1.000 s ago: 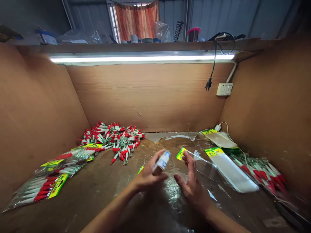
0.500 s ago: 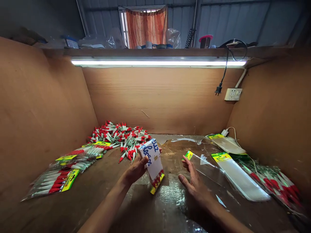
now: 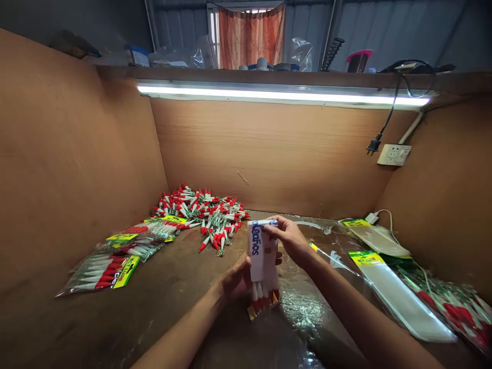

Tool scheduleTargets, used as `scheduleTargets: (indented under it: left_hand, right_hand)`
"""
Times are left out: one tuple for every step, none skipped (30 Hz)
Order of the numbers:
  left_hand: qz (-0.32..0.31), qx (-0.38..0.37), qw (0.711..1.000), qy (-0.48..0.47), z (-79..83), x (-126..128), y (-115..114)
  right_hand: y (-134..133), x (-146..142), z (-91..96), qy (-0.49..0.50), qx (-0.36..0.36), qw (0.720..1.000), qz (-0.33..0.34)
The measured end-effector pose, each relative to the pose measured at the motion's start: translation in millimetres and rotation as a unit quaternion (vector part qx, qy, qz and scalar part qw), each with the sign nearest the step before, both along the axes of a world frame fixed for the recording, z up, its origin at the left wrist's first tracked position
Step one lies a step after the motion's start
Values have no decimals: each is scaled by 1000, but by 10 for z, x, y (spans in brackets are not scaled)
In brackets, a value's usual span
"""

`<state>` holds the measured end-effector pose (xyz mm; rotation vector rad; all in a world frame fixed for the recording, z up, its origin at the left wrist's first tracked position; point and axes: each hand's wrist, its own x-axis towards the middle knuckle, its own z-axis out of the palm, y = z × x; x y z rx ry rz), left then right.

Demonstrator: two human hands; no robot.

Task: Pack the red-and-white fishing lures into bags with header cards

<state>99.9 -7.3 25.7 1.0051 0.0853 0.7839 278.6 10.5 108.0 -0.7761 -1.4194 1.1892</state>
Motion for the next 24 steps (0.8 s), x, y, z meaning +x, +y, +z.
scheduleTargets:
  left_hand:
    - [-1,-3,1000,-8,9,16,-10]
    - [2,-8,1000,-14,20,30,-19]
    - [4,-13,1000,-19,30,43,-26]
    - [3,-20,1000,-24,40,53,-30]
    - [1,-29,999,-30,48,61,-31]
    - [-3,-39,999,-37,56,66,-31]
    - [-7,-48,998,-44,63,69,-31]
    - [-12,-55,997,-50,71,71,-31]
    - [-17,-61,997,-54,78,72,-30]
    - [-21,-65,996,-56,83,75,-30]
    - [-23,-67,996,-56,88,81,-30]
    - [-24,-68,996,-56,90,89,-30]
    - [-24,-69,996,-53,92,99,-30]
    - [-25,-69,996,-50,94,112,-32]
    - [-25,-69,996,-46,98,126,-36]
    - [-26,-68,996,-44,104,140,-42]
    - [-26,-68,996,-42,114,151,-52]
    - [-25,-68,996,-43,126,160,-65]
    - [-23,-66,997,-45,140,165,-80]
    - [-20,-63,997,-46,156,167,-98]
    - [-17,-57,997,-44,170,167,-115]
    - [-16,-47,998,-37,182,167,-132]
    - [-15,-35,999,-23,188,169,-148]
    - [-13,-21,1000,-4,189,176,-163]
  right_hand:
    - [41,8,7,49,10,999,-14]
    - [73,36,21,98,18,995,-32]
    - [96,88,38,142,22,988,-52]
    - [112,165,55,181,25,980,-75]
    - [124,269,66,211,29,972,-102]
    - [133,398,67,227,33,965,-129]
    - [140,546,54,225,33,961,-155]
    - [147,704,27,200,28,963,-178]
    - [152,859,-14,147,13,970,-194]
    - [156,998,-65,69,-4,975,-213]
    - [155,1107,-120,-20,-8,971,-240]
    - [148,1173,-173,-103,4,958,-269]
    - [131,1189,-221,-172,28,941,-289]
    - [103,1154,-259,-220,56,930,-287]
    - [63,1073,-287,-246,81,930,-261]
    - [14,955,-303,-258,95,938,-210]
    - [-42,815,-307,-261,95,950,-144]
    - [-101,670,-299,-262,90,957,-88]
    - [-160,537,-278,-268,86,958,-57]
    - [-215,427,-246,-267,83,959,-51]
    - [-264,349,-205,-260,84,960,-61]
    - [-305,305,-156,-246,88,962,-81]
    - [-339,292,-104,-225,96,964,-104]
    - [-364,303,-53,-202,107,966,-121]
